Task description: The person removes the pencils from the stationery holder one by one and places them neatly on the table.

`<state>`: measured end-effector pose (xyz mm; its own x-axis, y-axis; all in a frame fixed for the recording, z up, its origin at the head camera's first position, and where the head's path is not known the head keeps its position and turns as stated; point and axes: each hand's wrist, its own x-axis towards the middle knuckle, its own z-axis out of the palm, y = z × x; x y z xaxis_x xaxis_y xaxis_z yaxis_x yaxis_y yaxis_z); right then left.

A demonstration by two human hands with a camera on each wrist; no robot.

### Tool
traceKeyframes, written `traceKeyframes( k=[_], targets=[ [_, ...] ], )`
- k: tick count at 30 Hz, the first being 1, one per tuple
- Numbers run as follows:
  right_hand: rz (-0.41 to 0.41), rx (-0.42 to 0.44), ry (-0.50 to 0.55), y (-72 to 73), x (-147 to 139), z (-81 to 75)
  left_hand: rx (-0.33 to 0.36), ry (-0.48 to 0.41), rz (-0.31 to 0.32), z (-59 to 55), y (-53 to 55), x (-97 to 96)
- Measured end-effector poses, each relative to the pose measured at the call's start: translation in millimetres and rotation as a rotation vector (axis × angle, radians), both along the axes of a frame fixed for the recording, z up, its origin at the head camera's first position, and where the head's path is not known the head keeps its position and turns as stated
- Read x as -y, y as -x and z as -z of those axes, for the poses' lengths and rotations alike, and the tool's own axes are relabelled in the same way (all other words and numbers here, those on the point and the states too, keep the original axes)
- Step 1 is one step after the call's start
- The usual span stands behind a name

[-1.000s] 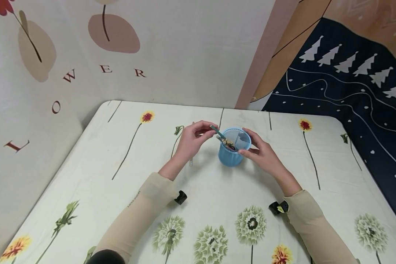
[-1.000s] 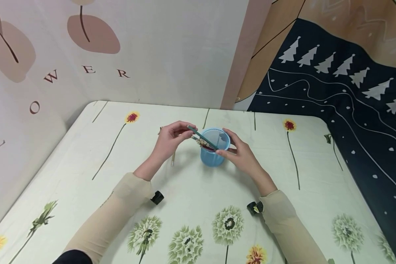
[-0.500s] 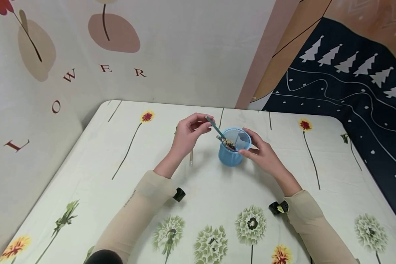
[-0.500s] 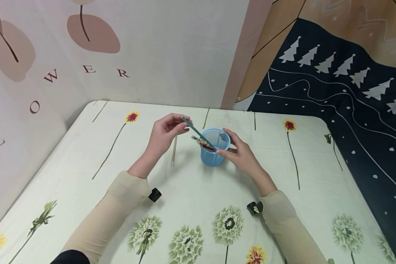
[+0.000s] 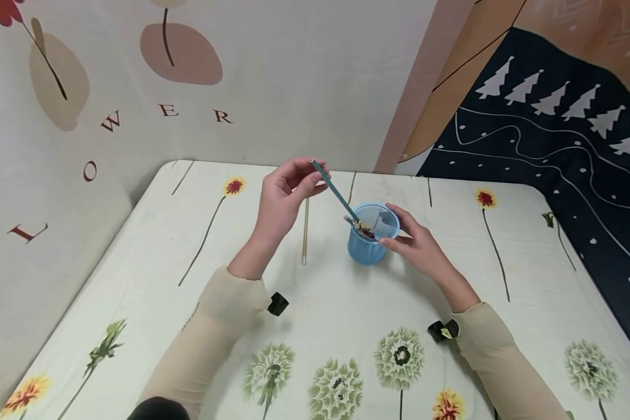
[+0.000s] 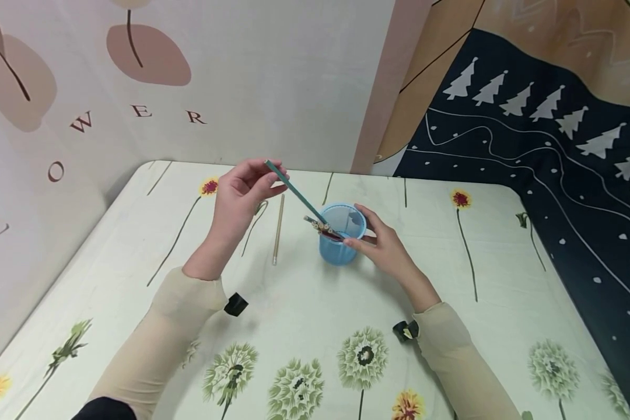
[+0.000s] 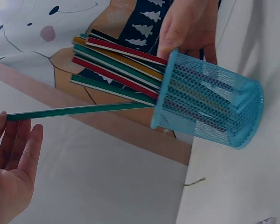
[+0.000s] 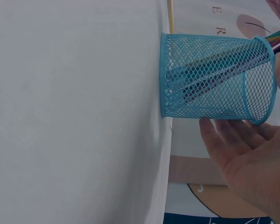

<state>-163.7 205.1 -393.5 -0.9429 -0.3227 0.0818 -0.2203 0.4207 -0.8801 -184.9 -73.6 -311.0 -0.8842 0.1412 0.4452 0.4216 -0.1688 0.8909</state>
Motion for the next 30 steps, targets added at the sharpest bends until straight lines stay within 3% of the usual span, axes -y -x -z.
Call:
traceKeyframes(
  k=[7, 14, 30],
  targets=[
    [-0.004, -0.002, 0.006, -0.2, 0.6, 0.4, -0.082, -0.074, -0.008, -20.4, -6.3, 4.9],
    [0.001, 0.002, 0.004, -1.0, 1.3, -0.4, -0.107, -0.132, -0.036, -34.5, -9.6, 13.1],
    [0.003, 0.000, 0.002, -0.9, 0.7, -0.4, -0.131, -0.123, -0.117, -37.7, -5.3, 28.1]
  ],
)
